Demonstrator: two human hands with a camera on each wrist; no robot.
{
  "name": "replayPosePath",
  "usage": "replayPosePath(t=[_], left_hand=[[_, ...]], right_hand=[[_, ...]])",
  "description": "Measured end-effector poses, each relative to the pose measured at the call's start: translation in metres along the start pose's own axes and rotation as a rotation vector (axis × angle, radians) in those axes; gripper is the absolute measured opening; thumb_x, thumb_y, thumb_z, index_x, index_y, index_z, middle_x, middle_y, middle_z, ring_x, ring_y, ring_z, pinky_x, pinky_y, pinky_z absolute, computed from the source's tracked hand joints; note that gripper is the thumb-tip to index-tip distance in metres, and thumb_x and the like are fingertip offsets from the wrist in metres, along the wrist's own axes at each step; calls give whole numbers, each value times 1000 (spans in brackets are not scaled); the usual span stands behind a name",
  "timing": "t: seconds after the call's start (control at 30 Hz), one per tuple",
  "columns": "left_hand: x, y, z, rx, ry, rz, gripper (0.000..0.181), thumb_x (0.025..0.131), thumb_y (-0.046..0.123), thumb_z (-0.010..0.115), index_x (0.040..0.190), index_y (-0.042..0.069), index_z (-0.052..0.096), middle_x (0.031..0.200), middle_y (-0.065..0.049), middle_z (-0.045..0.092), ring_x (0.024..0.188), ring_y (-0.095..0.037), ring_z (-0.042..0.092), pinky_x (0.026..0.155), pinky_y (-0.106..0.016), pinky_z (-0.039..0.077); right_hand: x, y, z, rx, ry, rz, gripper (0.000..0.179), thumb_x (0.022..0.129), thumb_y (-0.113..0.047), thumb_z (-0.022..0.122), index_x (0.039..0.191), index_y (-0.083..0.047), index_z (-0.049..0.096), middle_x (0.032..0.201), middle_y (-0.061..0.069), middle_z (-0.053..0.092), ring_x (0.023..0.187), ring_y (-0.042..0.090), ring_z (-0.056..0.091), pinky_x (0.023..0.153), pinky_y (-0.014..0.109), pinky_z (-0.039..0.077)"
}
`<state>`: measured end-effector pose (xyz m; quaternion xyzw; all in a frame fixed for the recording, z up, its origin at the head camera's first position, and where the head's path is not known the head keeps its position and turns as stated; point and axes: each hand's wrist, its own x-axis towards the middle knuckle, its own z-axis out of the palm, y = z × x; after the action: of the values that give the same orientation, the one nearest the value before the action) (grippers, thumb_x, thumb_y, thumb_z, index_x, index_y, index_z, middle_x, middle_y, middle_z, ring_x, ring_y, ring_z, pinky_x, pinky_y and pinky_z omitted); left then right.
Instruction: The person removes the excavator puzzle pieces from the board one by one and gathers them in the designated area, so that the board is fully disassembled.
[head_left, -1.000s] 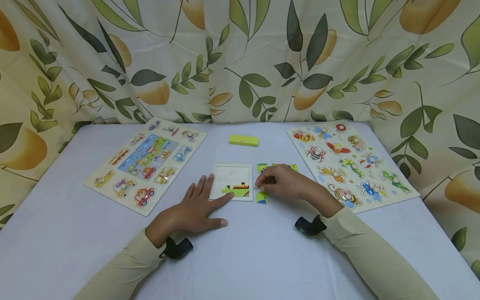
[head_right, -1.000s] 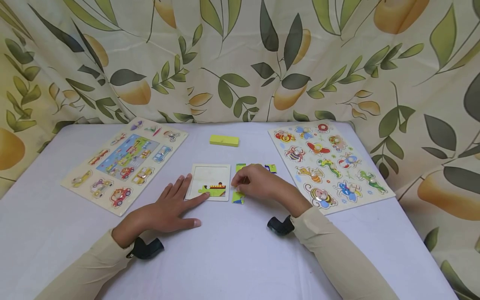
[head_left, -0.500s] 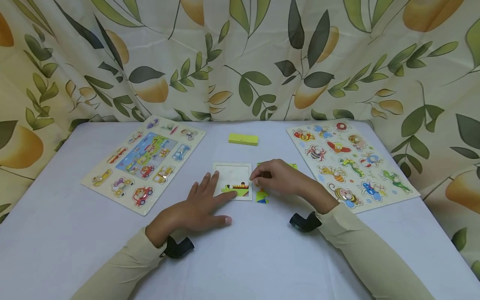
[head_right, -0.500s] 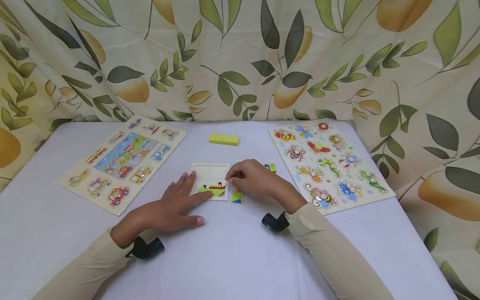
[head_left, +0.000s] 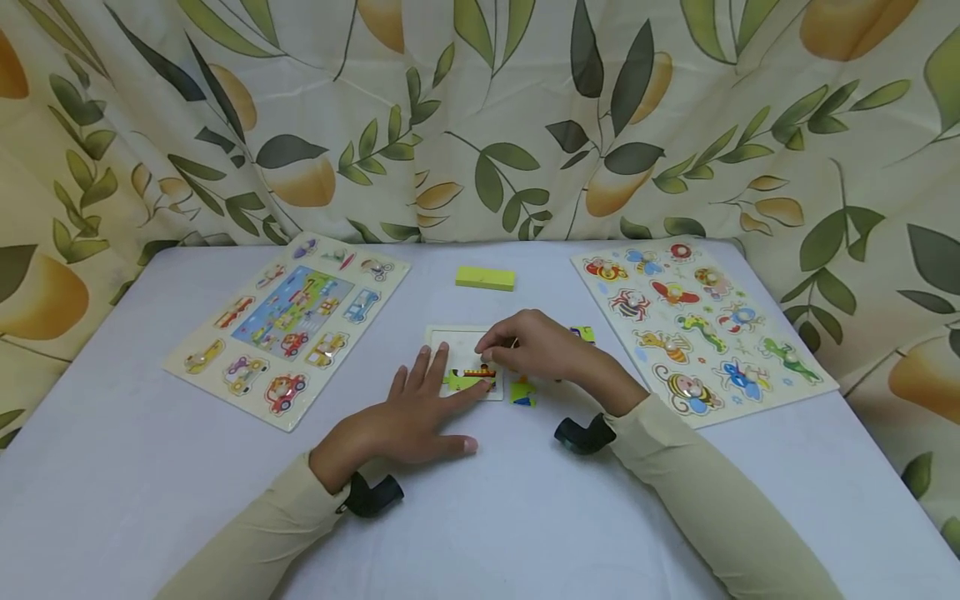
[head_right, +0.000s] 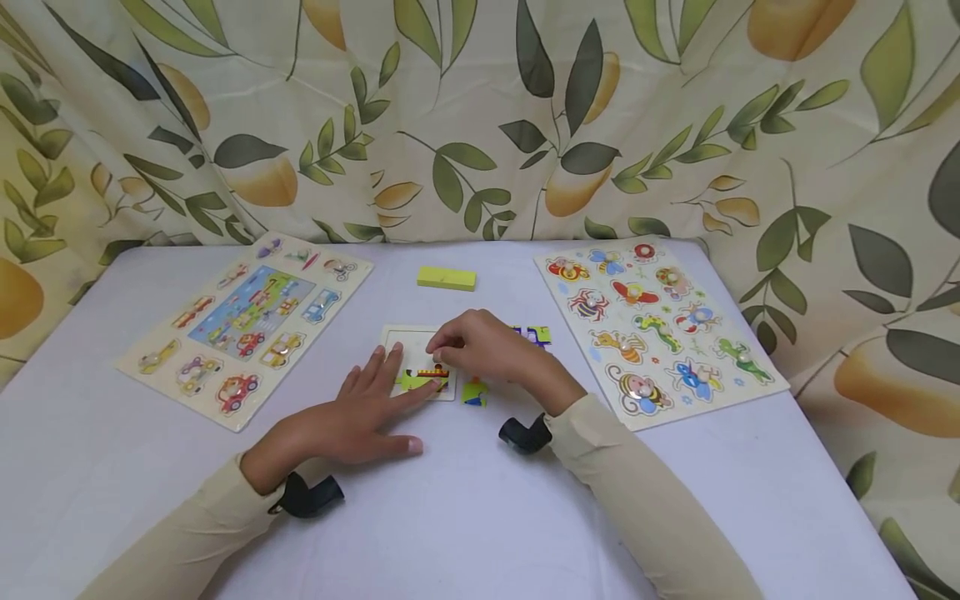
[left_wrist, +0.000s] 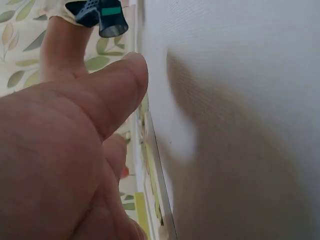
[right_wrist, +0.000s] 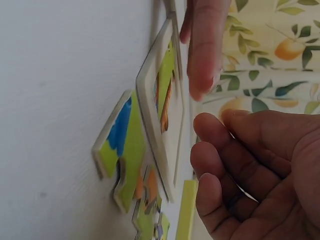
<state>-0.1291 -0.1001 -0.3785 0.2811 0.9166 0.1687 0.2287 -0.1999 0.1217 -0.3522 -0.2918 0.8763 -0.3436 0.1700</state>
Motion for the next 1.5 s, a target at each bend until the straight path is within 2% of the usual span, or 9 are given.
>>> replayPosePath(t=[0.27, 0.5, 0.83, 1.1, 1.5], left_hand=[[5, 4, 0, 22, -17, -24, 71, 93, 55, 56, 154, 36, 26, 158, -22, -17, 137, -45, -28, 108, -66, -2], [8, 6, 2, 77, -62, -60, 70, 92, 59, 55, 153, 42, 24, 157, -19, -20, 137, -42, -30, 108, -64, -5], [7, 4, 3, 96, -48, -60, 70, 92, 60, 54, 153, 42, 26, 156, -24, -18, 137, -45, -28, 109, -64, -2], [7, 4, 5, 99, -33, -53, 70, 91, 61, 54, 153, 42, 26, 157, -23, -18, 138, -43, -27, 109, -64, -3], [6, 6, 5, 96, -26, -58, 70, 91, 61, 54, 153, 42, 27, 157, -22, -17, 139, -43, -26, 109, -63, -4]], right_hand=[[10, -2, 7, 20, -27, -30, 17, 94, -9, 64, 107, -7, 75, 100, -2, 72, 83, 12, 58, 72, 28, 47], [15, -1, 13, 57, -50, -21, 17, 95, -9, 64, 108, -6, 74, 99, -2, 72, 83, 14, 58, 74, 28, 48], [20, -3, 17, 48, -102, -21, 19, 96, -8, 60, 110, -3, 72, 101, 0, 71, 86, 12, 61, 84, 30, 50], [22, -2, 19, 55, -114, -4, 19, 97, -8, 59, 110, -4, 72, 98, -1, 70, 82, 13, 58, 78, 27, 48], [25, -2, 21, 49, -131, -35, 18, 96, -7, 62, 110, -5, 72, 104, -1, 70, 90, 13, 59, 84, 29, 48]])
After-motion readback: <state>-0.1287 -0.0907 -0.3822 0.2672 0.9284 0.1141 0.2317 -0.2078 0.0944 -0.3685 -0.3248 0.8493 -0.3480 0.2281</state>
